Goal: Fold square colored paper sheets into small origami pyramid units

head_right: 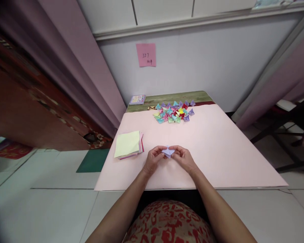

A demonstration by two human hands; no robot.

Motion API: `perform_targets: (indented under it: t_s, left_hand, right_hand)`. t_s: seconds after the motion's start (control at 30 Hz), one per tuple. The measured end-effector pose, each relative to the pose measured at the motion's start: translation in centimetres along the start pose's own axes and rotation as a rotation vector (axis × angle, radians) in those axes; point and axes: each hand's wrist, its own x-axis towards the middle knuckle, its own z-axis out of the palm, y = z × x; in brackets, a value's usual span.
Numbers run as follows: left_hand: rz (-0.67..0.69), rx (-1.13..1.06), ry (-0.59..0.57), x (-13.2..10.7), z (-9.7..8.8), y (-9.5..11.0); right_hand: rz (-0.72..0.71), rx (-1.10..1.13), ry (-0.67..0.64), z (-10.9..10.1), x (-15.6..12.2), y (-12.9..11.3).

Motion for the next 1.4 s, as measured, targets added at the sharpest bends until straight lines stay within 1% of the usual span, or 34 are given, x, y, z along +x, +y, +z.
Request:
perform_targets:
  t_s: [0.1, 0.23, 0.4, 0.5, 0.63, 0.77, 0.87, 0.97, 1.07, 1.2, 1.27, 1.4]
  left_hand:
    - [-0.01, -0.015, -0.01, -0.1, 0.2, -0.1]
    - [-0.008, 0.033, 0.047, -0.2, 0.5, -0.3]
    - [0.005, 0.078, 0.098, -0.2, 0.8, -0.5]
    - [0.008, 0.066, 0.12, -0.1, 1.0, -0.6]
    - [0.003, 0.085, 0.171, 0.0, 1.3, -0.7]
    - [-0.022, 0.105, 0.197, 0.4, 1.5, -1.0]
    - [-0.004, 0.12, 0.191, 0.6, 1.5, -1.1]
    - [0.009, 0.142, 0.19, 0.4, 1.3, -1.0]
    - [-0.007, 0.129, 0.178, 0.1, 1.3, -0.8]
    - [0.001, 0.12, 0.124, -0.3, 1.5, -0.4]
    - [0.014, 0.143, 0.101, -0.3, 1.5, -0.3]
    - [-0.02, 0.169, 0.076, -0.3, 1.5, -0.5]
  right_hand:
    - [-0.011, 0.003, 0.011, 0.0, 0.0, 0.2]
    - [-0.049, 0.017, 0.003, 0.0, 0.1, 0.4]
    - [-0.083, -0.063, 0.089, 0.2, 0.5, 1.2]
    - [-0.074, -0.054, 0.143, 0.5, 0.9, 1.7]
    - [-0.068, 0.003, 0.174, 0.6, 1.1, 1.8]
    - [-0.015, -0.053, 0.2, 0.6, 1.2, 1.4]
    - [0.025, -0.128, 0.185, 0.9, 1.5, 1.2]
    - [-0.006, -0.149, 0.196, 1.2, 1.8, 1.2]
    - [0.001, -0.078, 0.198, 1.3, 2.0, 1.2]
    - [0.102, 0.11, 0.166, 1.0, 2.3, 0.7]
    - [0.131, 0.148, 0.142, 0.9, 2.4, 0.4]
    - [0.078, 0.132, 0.166, 0.7, 2.6, 0.2]
